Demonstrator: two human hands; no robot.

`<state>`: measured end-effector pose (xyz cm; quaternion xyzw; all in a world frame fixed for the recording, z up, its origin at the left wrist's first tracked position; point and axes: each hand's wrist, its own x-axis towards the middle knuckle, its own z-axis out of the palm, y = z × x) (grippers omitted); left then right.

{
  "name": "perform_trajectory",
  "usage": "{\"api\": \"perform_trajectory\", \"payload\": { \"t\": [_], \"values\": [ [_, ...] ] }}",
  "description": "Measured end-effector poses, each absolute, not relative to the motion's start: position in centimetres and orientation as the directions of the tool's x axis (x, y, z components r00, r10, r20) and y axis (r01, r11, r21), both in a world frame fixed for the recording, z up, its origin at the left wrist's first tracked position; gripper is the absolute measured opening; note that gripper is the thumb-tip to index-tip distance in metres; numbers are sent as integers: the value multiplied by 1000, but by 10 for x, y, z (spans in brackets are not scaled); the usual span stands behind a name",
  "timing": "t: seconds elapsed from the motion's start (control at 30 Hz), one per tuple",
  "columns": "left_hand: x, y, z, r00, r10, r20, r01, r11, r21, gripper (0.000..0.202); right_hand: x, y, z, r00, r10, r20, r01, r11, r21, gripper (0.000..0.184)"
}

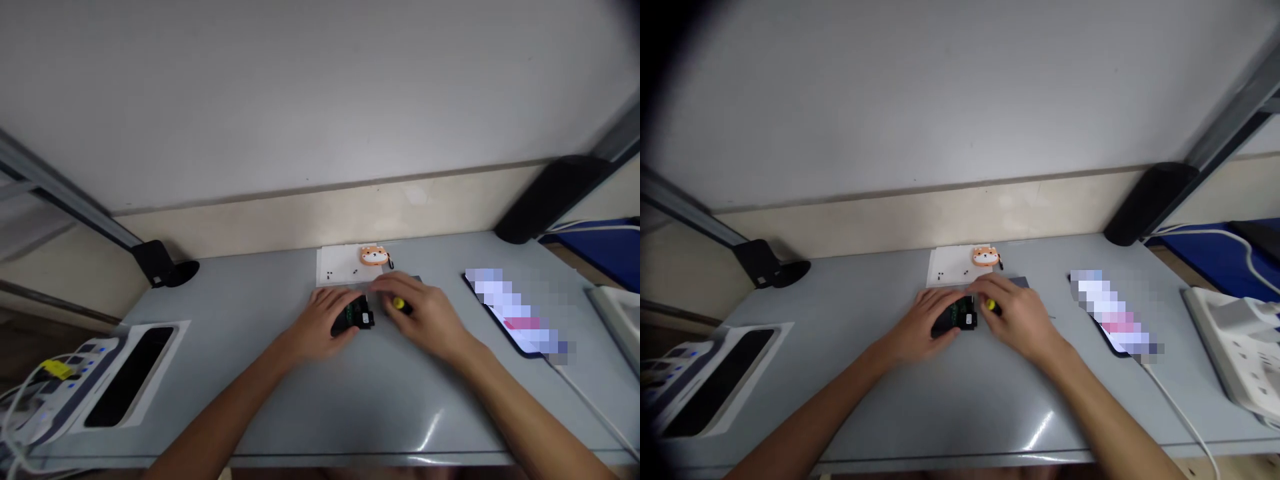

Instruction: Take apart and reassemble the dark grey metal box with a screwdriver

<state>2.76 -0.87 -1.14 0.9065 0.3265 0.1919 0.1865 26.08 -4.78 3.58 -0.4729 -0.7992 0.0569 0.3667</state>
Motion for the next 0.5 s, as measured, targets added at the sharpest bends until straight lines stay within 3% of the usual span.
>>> {"api": "perform_trajectory", "payload": {
  "t": [0.07, 0.17, 0.33, 0.4, 0.5],
  "values": [
    [31, -10, -13, 694, 686, 218, 547, -700, 459, 51, 264, -46, 53, -74, 779, 622, 645, 513, -566, 25],
    [34, -10, -15, 664, 721, 197, 581, -663, 471, 50, 272, -35, 79, 267, 772, 576, 519, 388, -762, 23],
    [32, -8, -16, 665, 725, 179, 570, -648, 505, 50, 280, -9, 85, 418, 853, 313, 384, 146, -912, 49],
    [31, -7, -17, 665, 726, 175, 570, -645, 510, 49, 278, -4, 73, 492, 828, 269, 325, 112, -939, 56],
    [30, -7, -18, 667, 724, 173, 569, -646, 508, 47, 273, -3, 50, 468, 851, 241, 330, 84, -940, 56]
  ]
}}
